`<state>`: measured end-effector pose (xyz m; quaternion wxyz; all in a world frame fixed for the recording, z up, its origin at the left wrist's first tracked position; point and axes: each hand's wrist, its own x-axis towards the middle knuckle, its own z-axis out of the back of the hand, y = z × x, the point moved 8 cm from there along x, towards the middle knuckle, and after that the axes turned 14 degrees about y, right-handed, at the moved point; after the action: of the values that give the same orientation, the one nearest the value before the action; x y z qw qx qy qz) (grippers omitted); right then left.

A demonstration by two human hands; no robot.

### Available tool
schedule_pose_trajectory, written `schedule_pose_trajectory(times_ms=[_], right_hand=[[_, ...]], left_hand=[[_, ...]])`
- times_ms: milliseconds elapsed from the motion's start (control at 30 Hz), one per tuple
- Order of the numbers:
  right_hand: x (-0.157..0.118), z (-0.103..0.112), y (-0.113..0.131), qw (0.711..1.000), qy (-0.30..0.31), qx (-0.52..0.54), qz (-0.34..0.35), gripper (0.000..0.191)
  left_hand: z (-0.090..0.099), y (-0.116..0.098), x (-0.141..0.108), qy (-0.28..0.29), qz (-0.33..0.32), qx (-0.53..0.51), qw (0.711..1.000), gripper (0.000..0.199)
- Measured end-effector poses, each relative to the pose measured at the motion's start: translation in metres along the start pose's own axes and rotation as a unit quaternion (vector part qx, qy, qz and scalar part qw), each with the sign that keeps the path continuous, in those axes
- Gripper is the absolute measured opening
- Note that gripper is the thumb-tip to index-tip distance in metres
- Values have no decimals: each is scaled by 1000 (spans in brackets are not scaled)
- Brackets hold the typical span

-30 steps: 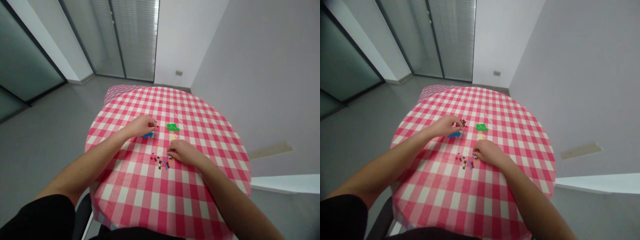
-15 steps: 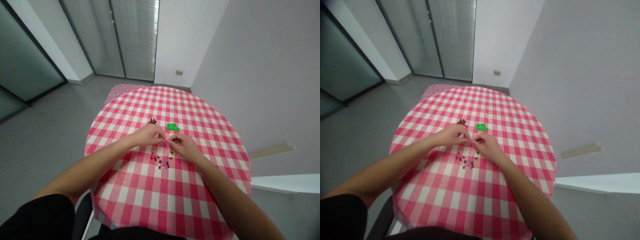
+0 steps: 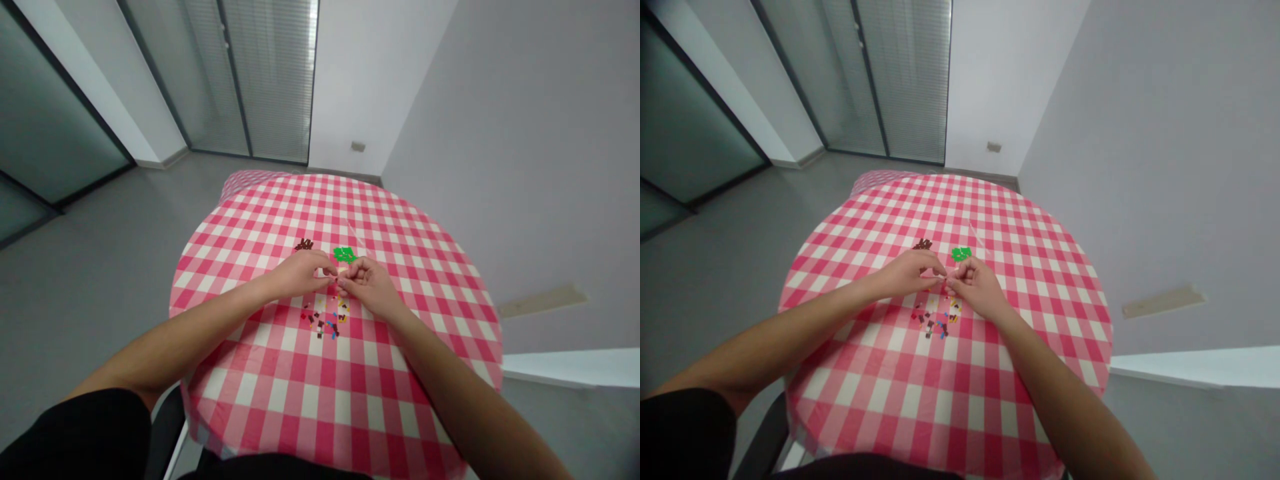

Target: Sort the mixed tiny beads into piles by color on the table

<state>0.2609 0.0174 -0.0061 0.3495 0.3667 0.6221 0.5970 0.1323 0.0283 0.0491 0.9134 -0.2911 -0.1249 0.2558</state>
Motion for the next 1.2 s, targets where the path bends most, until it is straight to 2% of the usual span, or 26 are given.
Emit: schedule_pose_trajectory(times_ms=[333, 467, 567, 633, 800, 867, 1000, 1200], right_hand=[[0, -2, 0, 1000, 2, -10, -10, 52], [0, -5, 1, 1000, 12, -18, -17, 52], [-1, -4, 1, 1000, 4, -24, -18, 51], [-1, -2, 1, 1000, -4, -23, -13, 50], [-1, 2, -1, 1000, -14, -24, -12, 45], [-1, 2, -2, 999, -15, -29, -14, 44], [-1, 4, -3, 999, -18, -38, -19, 43], [-2, 3, -3, 999, -19, -38, -24, 43]], left_hand=[[-3, -4, 2, 12, -10, 36, 999, 11], [-1, 1, 1, 21, 3, 28, 999, 11], [19, 18, -2, -21, 41, 3, 999, 12], [36, 38, -6, -55, 95, -6, 994, 14], [56, 84, -17, -50, 224, 12, 973, 15], [55, 94, -20, -36, 243, 15, 969, 15], [43, 106, -21, 9, 236, 12, 972, 16], [38, 117, -19, 23, 241, 16, 970, 16]])
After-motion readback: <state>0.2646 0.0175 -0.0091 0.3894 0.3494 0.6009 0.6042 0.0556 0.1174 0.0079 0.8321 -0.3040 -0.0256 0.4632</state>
